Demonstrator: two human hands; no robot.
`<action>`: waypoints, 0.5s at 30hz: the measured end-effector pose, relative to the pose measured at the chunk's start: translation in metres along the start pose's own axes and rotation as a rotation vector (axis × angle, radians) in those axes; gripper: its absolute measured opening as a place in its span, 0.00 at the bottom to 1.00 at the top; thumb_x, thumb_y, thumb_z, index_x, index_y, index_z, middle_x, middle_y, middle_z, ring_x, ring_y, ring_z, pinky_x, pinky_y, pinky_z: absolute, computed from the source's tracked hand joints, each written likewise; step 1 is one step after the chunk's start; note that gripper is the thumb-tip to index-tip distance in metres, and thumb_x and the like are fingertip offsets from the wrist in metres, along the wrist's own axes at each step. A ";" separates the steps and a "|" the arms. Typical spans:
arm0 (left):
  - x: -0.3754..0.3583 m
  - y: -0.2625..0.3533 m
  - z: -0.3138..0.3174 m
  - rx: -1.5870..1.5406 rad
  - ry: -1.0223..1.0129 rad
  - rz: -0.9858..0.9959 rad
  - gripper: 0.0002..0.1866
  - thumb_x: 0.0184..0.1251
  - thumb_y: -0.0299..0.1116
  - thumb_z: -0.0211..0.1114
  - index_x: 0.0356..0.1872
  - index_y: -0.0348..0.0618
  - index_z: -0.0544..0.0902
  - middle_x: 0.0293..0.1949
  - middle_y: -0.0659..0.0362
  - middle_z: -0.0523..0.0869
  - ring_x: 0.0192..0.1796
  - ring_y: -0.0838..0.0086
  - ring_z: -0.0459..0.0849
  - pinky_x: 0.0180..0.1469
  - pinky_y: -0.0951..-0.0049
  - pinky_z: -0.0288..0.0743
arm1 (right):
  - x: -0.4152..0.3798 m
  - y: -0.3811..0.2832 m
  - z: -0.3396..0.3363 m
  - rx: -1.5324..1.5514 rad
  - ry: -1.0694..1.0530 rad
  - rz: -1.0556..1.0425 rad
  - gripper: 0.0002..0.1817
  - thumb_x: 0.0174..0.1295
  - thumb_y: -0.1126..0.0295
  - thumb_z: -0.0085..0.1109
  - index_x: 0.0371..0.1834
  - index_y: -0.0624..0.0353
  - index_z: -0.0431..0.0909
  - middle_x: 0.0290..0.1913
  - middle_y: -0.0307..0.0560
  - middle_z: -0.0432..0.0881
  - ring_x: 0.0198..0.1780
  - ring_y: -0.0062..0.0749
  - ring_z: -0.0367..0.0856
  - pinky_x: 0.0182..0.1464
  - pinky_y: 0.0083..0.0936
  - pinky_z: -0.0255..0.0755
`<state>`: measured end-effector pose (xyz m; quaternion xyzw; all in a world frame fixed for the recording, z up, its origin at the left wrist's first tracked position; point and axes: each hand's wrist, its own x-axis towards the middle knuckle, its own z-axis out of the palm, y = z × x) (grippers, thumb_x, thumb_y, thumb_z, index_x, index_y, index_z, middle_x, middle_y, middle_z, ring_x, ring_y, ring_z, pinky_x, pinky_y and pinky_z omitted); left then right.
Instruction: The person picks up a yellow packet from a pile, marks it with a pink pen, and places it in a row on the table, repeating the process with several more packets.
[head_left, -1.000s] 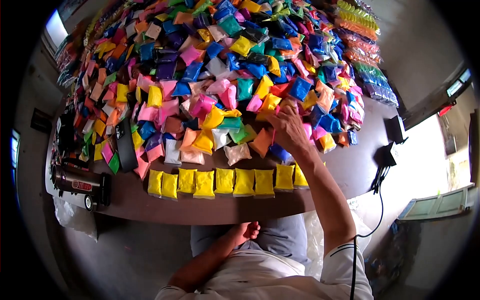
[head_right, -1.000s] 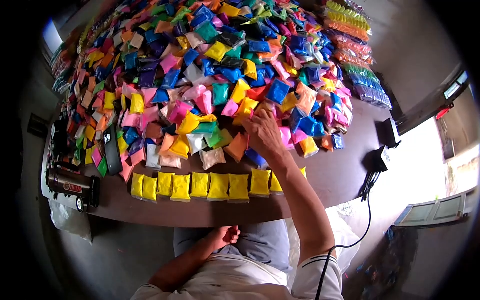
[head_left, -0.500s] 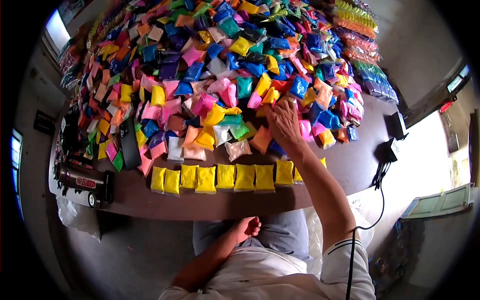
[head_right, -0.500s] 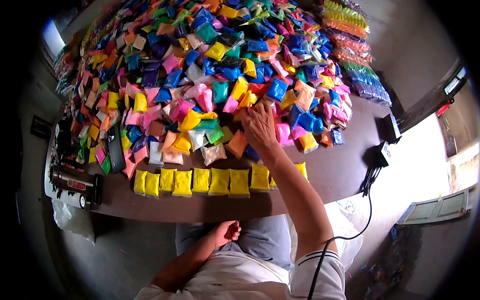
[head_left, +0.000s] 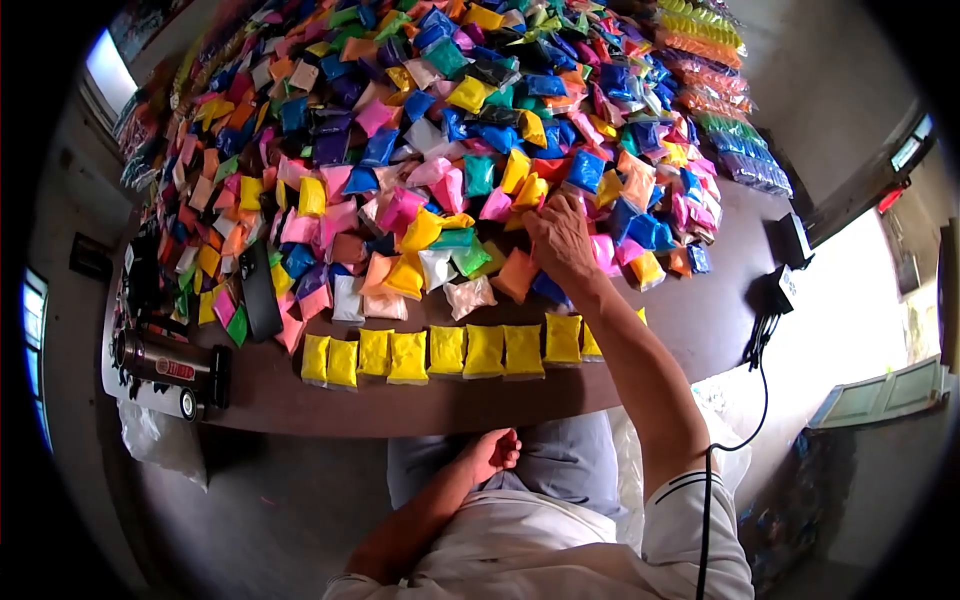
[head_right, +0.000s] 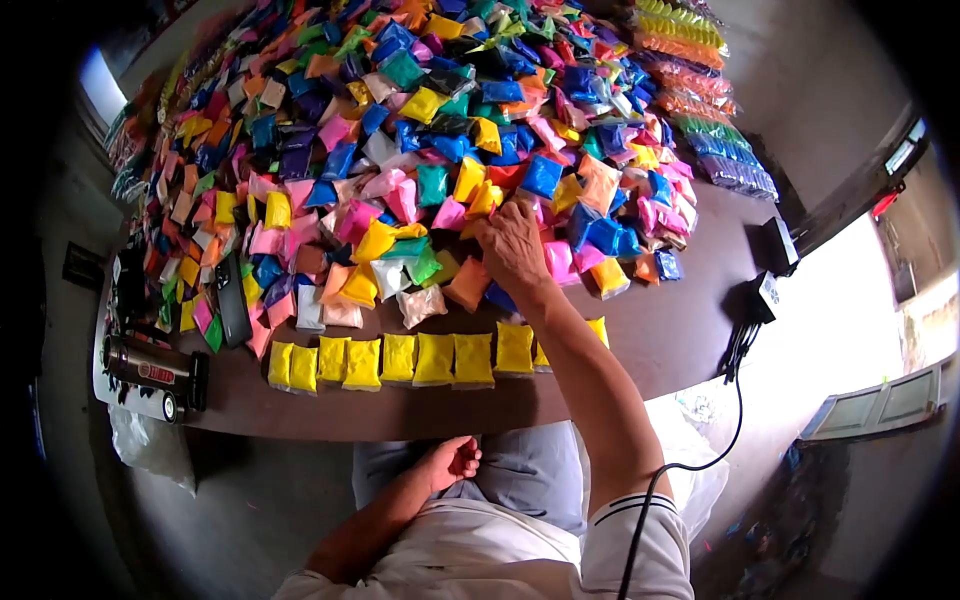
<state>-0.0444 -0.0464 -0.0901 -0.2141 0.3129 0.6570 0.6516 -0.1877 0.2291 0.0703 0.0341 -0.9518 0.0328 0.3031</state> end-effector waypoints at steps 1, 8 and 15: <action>0.000 0.000 0.000 -0.013 -0.006 0.001 0.13 0.64 0.41 0.55 0.26 0.45 0.74 0.25 0.59 0.76 0.23 0.75 0.70 0.25 0.77 0.64 | 0.000 0.001 0.000 0.002 0.001 0.000 0.13 0.40 0.76 0.57 0.33 0.57 0.79 0.26 0.44 0.77 0.39 0.36 0.70 0.48 0.30 0.60; -0.001 -0.001 0.001 0.008 -0.017 0.012 0.12 0.64 0.42 0.56 0.26 0.45 0.74 0.25 0.60 0.76 0.23 0.75 0.70 0.25 0.78 0.64 | 0.007 0.011 -0.025 0.663 0.057 0.395 0.08 0.55 0.74 0.54 0.36 0.64 0.79 0.31 0.47 0.80 0.35 0.30 0.80 0.40 0.23 0.72; 0.001 0.000 0.001 -0.001 0.007 -0.034 0.13 0.64 0.42 0.55 0.25 0.46 0.73 0.24 0.60 0.75 0.23 0.76 0.70 0.24 0.78 0.64 | 0.003 0.022 -0.054 1.482 0.120 0.783 0.09 0.57 0.74 0.54 0.40 0.64 0.76 0.35 0.44 0.78 0.39 0.28 0.77 0.44 0.21 0.70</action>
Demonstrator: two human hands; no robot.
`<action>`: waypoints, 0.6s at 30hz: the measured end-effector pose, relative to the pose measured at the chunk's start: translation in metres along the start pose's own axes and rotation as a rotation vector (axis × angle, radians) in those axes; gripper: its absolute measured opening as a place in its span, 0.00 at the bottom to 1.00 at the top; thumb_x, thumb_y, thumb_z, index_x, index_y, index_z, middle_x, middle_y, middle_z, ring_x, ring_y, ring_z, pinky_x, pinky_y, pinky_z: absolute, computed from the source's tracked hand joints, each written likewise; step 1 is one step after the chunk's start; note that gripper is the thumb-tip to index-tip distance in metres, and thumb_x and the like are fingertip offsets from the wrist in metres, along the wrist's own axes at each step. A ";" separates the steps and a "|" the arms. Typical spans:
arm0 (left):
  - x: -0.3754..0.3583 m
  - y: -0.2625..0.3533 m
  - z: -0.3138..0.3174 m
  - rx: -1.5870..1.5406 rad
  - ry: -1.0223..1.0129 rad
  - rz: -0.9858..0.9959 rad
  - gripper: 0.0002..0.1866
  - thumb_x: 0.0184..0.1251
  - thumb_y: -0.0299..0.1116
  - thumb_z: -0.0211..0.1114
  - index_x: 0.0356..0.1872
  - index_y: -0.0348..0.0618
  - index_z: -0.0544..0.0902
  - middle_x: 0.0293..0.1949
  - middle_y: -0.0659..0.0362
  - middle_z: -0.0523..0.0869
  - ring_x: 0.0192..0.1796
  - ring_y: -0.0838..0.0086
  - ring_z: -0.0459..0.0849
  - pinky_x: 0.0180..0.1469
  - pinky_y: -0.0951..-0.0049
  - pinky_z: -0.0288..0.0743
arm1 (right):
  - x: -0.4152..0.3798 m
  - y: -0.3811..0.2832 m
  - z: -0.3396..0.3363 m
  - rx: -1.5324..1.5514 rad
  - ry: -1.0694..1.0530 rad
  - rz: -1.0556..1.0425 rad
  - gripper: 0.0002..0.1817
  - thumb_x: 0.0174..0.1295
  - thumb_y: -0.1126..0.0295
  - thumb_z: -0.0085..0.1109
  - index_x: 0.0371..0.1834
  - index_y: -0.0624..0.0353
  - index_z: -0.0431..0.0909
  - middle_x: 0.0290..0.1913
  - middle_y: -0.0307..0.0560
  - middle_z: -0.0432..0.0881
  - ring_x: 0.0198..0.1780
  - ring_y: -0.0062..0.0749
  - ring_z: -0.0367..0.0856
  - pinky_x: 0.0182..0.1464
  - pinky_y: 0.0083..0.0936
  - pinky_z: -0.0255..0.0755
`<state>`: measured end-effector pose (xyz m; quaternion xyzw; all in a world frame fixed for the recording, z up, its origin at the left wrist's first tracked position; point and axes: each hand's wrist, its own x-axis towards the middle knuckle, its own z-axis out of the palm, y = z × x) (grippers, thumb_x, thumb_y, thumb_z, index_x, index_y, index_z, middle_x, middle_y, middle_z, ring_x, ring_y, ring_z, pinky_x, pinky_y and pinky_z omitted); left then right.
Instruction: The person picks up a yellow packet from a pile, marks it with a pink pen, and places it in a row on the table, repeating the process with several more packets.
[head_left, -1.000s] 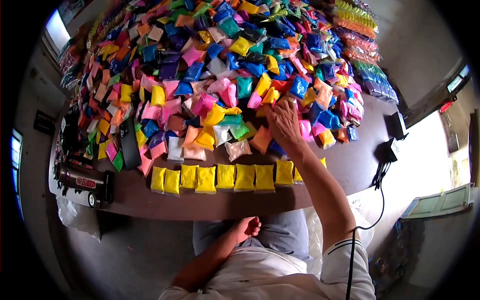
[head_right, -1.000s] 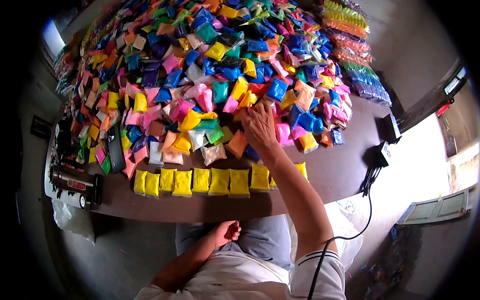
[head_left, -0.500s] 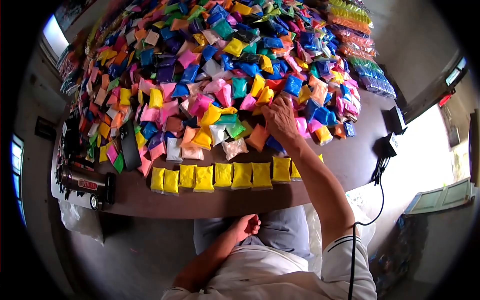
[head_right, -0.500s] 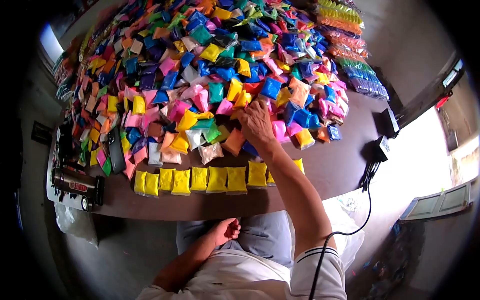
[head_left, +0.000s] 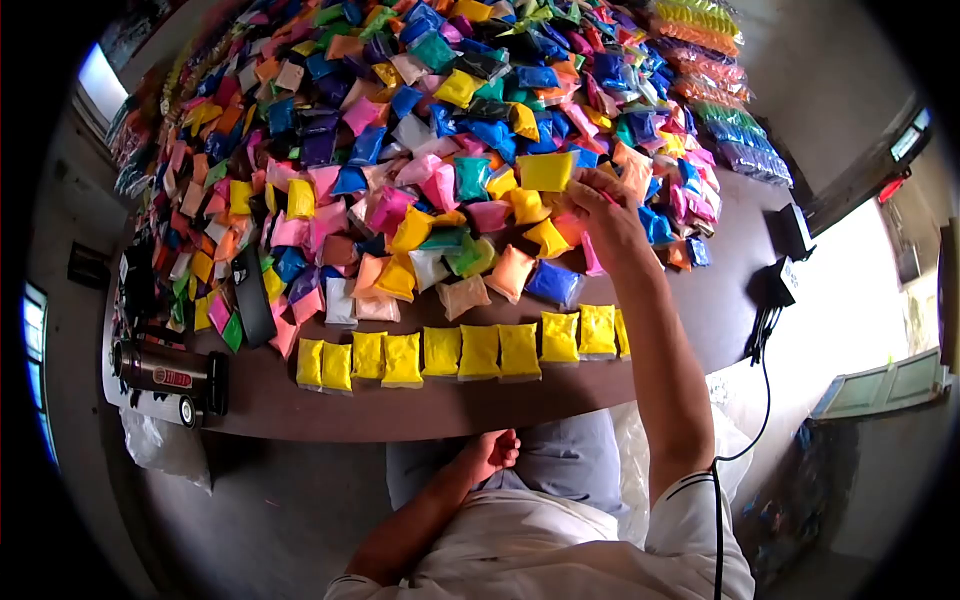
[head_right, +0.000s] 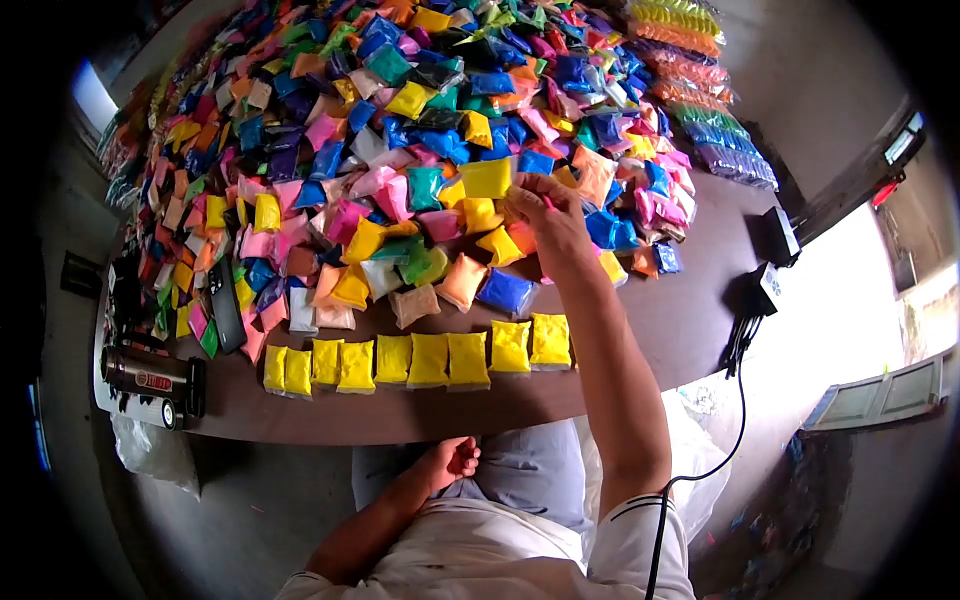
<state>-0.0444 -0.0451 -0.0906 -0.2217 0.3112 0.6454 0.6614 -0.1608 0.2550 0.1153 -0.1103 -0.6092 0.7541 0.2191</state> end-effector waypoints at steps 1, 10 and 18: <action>-0.001 0.001 0.001 0.016 0.005 0.008 0.13 0.64 0.42 0.55 0.25 0.46 0.72 0.24 0.60 0.75 0.22 0.76 0.70 0.24 0.78 0.64 | -0.005 -0.006 0.000 0.191 0.012 0.061 0.08 0.58 0.73 0.54 0.40 0.63 0.75 0.35 0.43 0.77 0.39 0.27 0.77 0.44 0.21 0.70; -0.014 -0.004 0.011 0.163 -0.058 0.124 0.14 0.65 0.45 0.54 0.26 0.47 0.72 0.24 0.61 0.75 0.23 0.76 0.72 0.25 0.77 0.66 | -0.163 0.012 0.005 -0.556 0.165 -0.300 0.09 0.53 0.80 0.58 0.39 0.62 0.75 0.31 0.44 0.78 0.34 0.33 0.76 0.37 0.24 0.69; -0.043 -0.011 0.039 0.133 -0.184 0.134 0.27 0.62 0.60 0.49 0.31 0.43 0.78 0.30 0.56 0.81 0.29 0.69 0.77 0.32 0.72 0.69 | -0.246 0.037 0.012 -0.975 0.014 -0.442 0.16 0.40 0.84 0.59 0.36 0.60 0.75 0.32 0.48 0.76 0.35 0.44 0.74 0.37 0.32 0.69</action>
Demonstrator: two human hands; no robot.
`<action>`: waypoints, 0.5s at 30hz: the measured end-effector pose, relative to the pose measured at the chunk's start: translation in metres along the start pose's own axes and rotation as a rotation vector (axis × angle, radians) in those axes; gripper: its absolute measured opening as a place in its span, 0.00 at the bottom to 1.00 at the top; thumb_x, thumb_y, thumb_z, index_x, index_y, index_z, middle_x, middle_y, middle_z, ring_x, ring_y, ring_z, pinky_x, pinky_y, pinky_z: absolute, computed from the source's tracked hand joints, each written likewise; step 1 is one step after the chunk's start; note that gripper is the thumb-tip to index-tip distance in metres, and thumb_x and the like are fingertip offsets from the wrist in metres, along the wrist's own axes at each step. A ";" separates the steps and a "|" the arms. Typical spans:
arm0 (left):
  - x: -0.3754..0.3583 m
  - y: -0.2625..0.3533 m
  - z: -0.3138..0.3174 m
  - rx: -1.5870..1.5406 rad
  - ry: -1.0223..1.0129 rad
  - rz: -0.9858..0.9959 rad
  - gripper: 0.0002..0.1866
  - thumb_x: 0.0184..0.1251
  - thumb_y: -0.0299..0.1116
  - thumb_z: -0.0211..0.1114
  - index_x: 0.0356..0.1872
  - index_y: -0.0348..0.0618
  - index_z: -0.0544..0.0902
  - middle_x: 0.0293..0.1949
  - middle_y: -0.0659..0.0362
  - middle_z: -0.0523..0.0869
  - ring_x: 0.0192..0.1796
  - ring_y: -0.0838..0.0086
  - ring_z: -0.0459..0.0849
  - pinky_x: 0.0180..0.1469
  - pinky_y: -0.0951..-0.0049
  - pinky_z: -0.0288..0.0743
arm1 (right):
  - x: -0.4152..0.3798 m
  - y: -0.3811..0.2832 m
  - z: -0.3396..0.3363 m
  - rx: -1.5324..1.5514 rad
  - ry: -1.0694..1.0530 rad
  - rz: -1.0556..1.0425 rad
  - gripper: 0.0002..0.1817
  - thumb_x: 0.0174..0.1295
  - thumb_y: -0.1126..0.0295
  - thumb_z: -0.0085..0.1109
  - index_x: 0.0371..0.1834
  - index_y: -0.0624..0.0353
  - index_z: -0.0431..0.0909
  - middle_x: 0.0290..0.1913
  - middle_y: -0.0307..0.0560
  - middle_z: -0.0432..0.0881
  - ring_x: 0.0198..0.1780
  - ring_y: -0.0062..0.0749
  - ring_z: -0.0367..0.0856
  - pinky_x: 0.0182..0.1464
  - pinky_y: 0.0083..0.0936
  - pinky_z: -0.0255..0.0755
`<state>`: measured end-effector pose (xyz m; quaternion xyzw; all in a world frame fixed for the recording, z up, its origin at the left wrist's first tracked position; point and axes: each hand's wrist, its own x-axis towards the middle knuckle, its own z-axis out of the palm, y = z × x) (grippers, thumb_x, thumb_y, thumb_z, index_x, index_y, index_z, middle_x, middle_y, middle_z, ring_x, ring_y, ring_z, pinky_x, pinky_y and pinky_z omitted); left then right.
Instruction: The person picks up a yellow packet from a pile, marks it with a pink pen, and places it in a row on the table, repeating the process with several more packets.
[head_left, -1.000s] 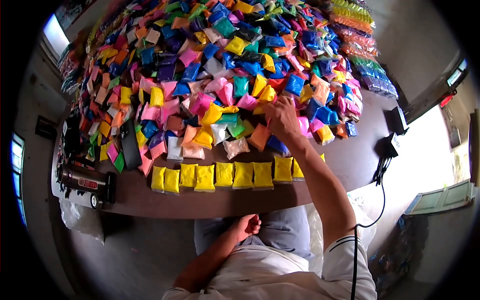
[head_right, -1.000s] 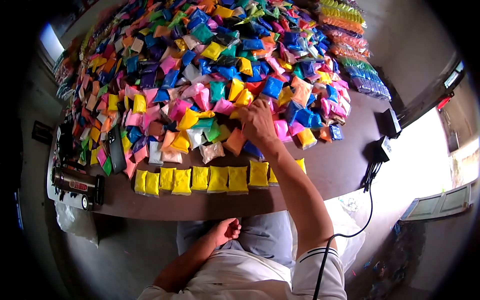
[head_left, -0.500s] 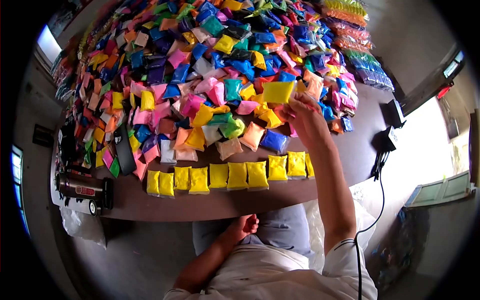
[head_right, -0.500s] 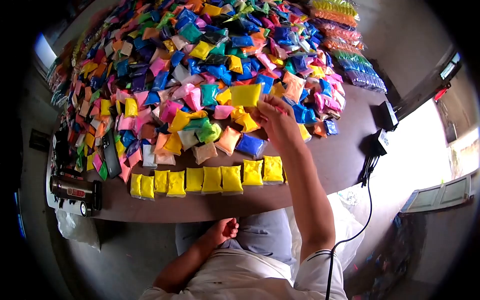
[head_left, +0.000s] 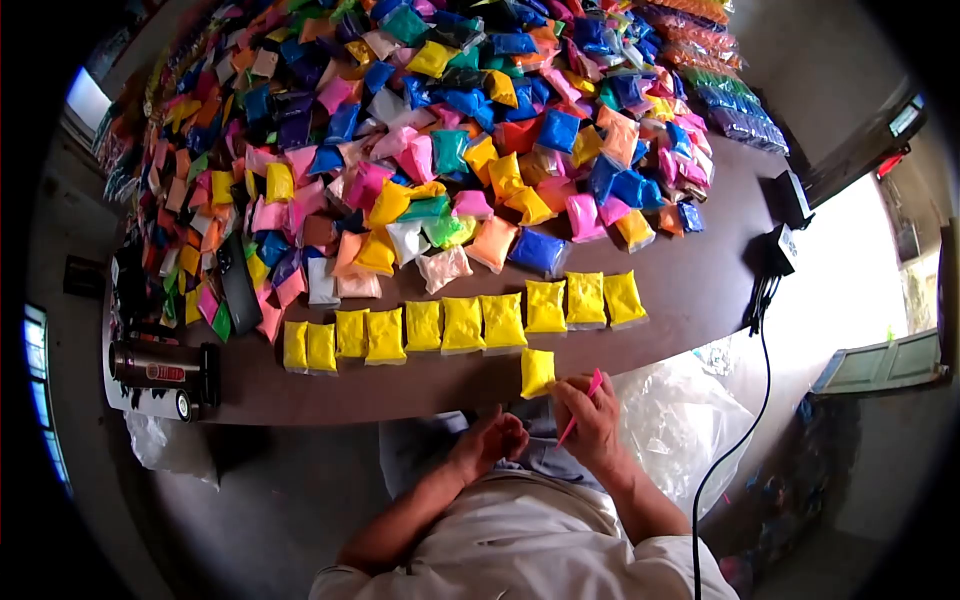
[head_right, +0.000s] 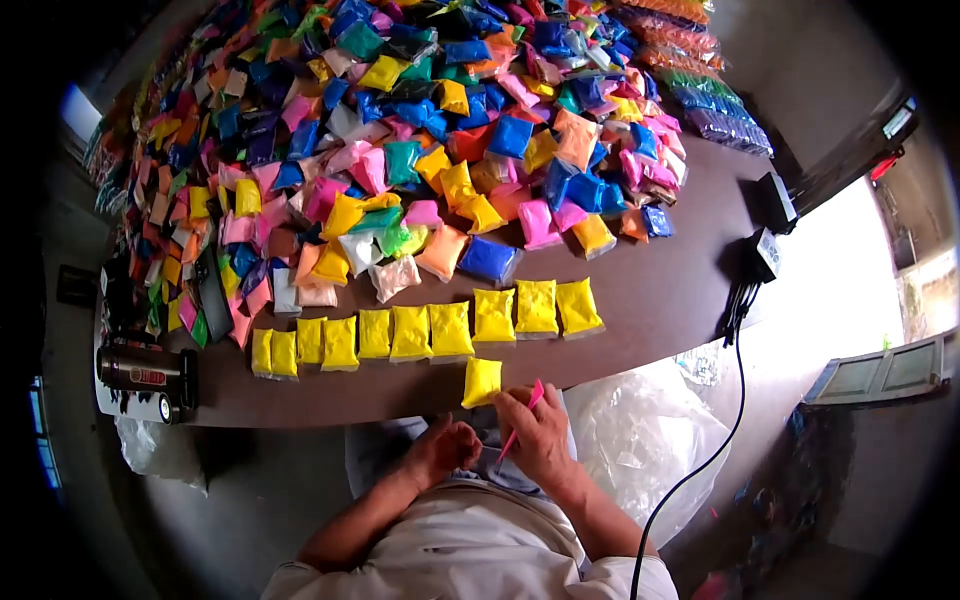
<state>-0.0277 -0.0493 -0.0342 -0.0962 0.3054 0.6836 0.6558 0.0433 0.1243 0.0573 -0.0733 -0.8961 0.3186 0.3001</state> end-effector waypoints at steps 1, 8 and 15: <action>-0.001 0.002 0.005 -0.037 -0.034 0.014 0.28 0.62 0.61 0.48 0.31 0.43 0.78 0.30 0.55 0.81 0.29 0.68 0.77 0.33 0.72 0.69 | -0.005 0.000 0.001 -0.011 0.000 -0.029 0.20 0.37 0.83 0.60 0.39 0.59 0.75 0.34 0.47 0.76 0.35 0.43 0.74 0.37 0.32 0.69; -0.007 0.006 0.025 0.032 -0.200 0.072 0.31 0.64 0.62 0.42 0.37 0.42 0.78 0.33 0.57 0.80 0.35 0.68 0.77 0.36 0.72 0.67 | -0.029 -0.001 0.009 0.007 -0.030 -0.054 0.23 0.37 0.80 0.62 0.42 0.59 0.75 0.37 0.45 0.76 0.35 0.42 0.74 0.36 0.31 0.70; -0.004 0.009 0.048 0.262 0.235 0.181 0.23 0.65 0.53 0.52 0.37 0.40 0.78 0.29 0.62 0.80 0.30 0.81 0.76 0.32 0.80 0.68 | -0.035 -0.005 0.006 0.085 -0.099 -0.044 0.22 0.39 0.76 0.64 0.43 0.59 0.75 0.38 0.44 0.75 0.38 0.39 0.73 0.39 0.29 0.68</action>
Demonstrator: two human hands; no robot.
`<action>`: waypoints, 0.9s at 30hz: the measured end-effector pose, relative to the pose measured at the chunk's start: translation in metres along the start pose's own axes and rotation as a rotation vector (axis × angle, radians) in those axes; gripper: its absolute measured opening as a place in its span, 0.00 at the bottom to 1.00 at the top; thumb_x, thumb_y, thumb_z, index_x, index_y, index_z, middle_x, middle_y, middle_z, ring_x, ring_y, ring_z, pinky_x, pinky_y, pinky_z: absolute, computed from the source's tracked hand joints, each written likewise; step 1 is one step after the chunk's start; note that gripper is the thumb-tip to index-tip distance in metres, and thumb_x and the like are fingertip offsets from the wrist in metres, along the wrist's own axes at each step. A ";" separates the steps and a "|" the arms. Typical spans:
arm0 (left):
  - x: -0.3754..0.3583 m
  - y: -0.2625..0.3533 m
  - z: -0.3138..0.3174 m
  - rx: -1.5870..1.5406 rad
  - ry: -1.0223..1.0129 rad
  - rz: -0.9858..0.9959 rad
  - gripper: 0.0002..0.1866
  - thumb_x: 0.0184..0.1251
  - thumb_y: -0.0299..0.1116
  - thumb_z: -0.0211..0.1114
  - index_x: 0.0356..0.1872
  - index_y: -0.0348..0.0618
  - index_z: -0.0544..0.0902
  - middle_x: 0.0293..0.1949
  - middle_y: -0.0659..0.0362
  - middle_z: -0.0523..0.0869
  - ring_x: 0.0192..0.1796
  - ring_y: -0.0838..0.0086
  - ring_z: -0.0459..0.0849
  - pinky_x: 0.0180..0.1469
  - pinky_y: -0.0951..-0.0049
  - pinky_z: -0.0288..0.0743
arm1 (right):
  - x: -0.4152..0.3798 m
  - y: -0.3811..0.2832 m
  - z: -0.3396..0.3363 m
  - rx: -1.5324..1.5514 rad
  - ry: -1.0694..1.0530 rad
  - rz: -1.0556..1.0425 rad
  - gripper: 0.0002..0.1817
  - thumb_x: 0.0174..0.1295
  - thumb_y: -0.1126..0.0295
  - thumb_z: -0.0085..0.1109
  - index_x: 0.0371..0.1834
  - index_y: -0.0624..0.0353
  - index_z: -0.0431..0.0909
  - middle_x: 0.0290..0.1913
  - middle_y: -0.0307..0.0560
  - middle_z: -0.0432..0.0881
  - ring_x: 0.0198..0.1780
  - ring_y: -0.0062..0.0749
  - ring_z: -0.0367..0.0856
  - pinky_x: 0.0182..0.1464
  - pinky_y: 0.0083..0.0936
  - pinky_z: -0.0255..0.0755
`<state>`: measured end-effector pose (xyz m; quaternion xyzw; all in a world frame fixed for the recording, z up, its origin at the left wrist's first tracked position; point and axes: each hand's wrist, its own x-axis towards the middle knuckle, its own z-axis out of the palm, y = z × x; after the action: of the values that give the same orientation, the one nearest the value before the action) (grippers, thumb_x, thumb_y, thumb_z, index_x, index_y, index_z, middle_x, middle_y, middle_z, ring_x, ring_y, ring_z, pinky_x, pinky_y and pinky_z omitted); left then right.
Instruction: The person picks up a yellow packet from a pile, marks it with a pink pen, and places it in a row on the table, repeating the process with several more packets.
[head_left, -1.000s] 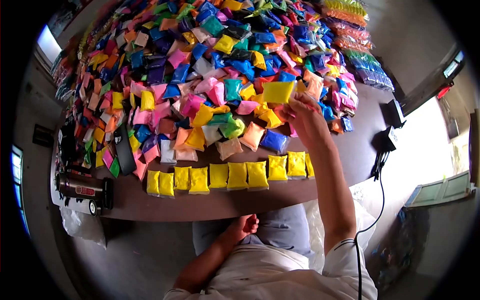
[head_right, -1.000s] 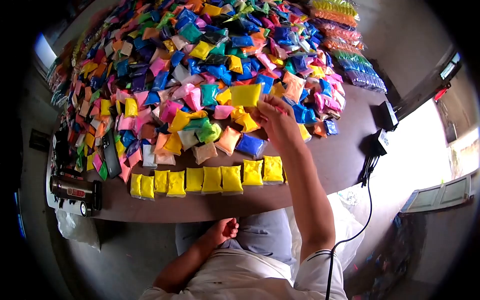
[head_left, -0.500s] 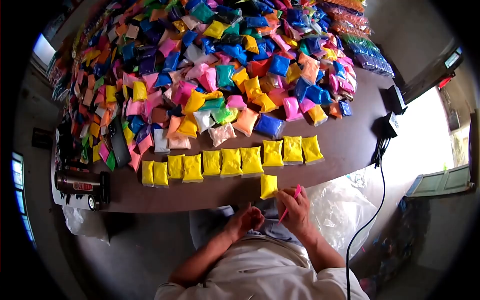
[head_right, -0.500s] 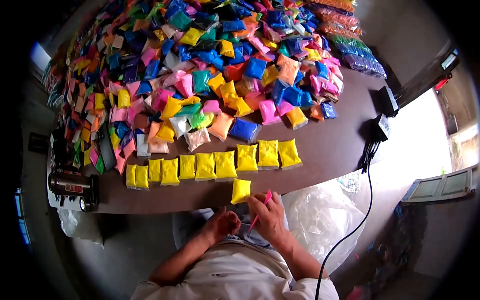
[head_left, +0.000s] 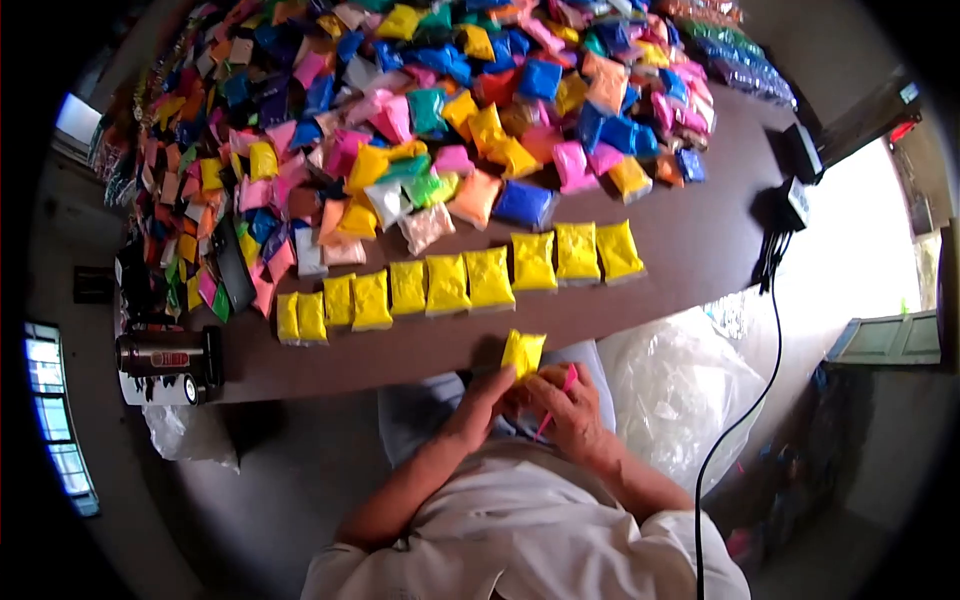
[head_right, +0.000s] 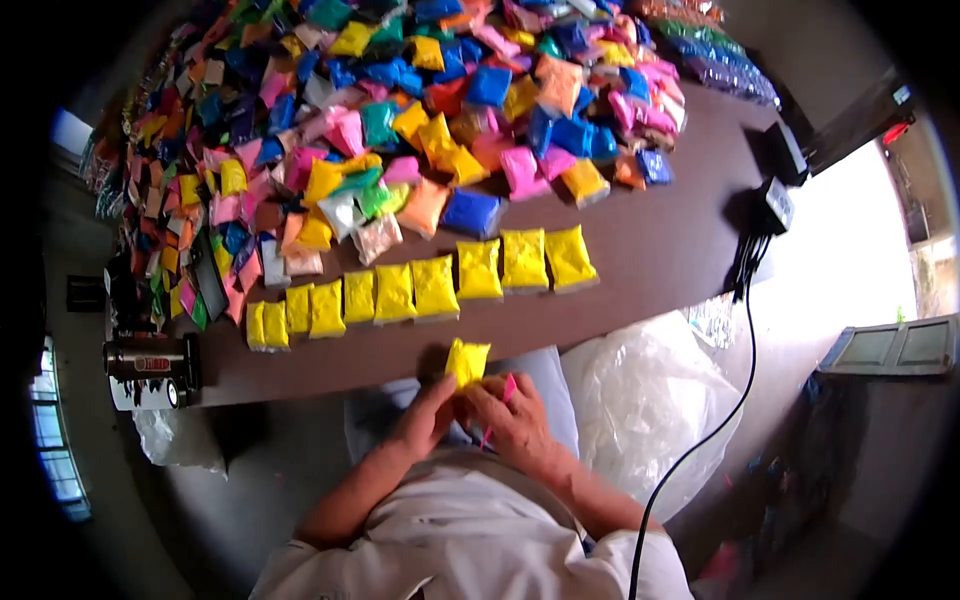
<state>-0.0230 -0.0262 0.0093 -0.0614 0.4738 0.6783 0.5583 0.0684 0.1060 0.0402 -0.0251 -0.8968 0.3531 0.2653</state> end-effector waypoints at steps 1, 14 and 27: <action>-0.001 0.002 0.000 0.105 -0.005 0.045 0.22 0.65 0.52 0.52 0.41 0.41 0.76 0.32 0.62 0.80 0.31 0.79 0.77 0.33 0.79 0.69 | -0.001 0.000 0.000 0.015 0.009 0.002 0.21 0.39 0.77 0.64 0.42 0.59 0.76 0.37 0.44 0.76 0.37 0.39 0.73 0.39 0.30 0.68; -0.012 0.011 0.044 0.574 0.018 0.251 0.26 0.69 0.52 0.45 0.33 0.37 0.79 0.25 0.61 0.80 0.26 0.82 0.73 0.29 0.81 0.67 | 0.006 0.004 -0.023 0.756 0.066 0.756 0.13 0.61 0.67 0.57 0.35 0.70 0.73 0.29 0.44 0.79 0.27 0.22 0.76 0.31 0.17 0.69; -0.017 -0.003 0.057 0.604 -0.020 0.188 0.19 0.71 0.44 0.47 0.42 0.35 0.74 0.29 0.61 0.81 0.29 0.81 0.78 0.34 0.81 0.73 | -0.001 0.002 -0.031 1.183 0.157 0.879 0.09 0.60 0.68 0.57 0.33 0.65 0.74 0.22 0.39 0.77 0.20 0.19 0.74 0.20 0.15 0.68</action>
<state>0.0110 0.0024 0.0495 0.1579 0.6518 0.5561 0.4909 0.0841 0.1261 0.0574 -0.2599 -0.4425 0.8480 0.1322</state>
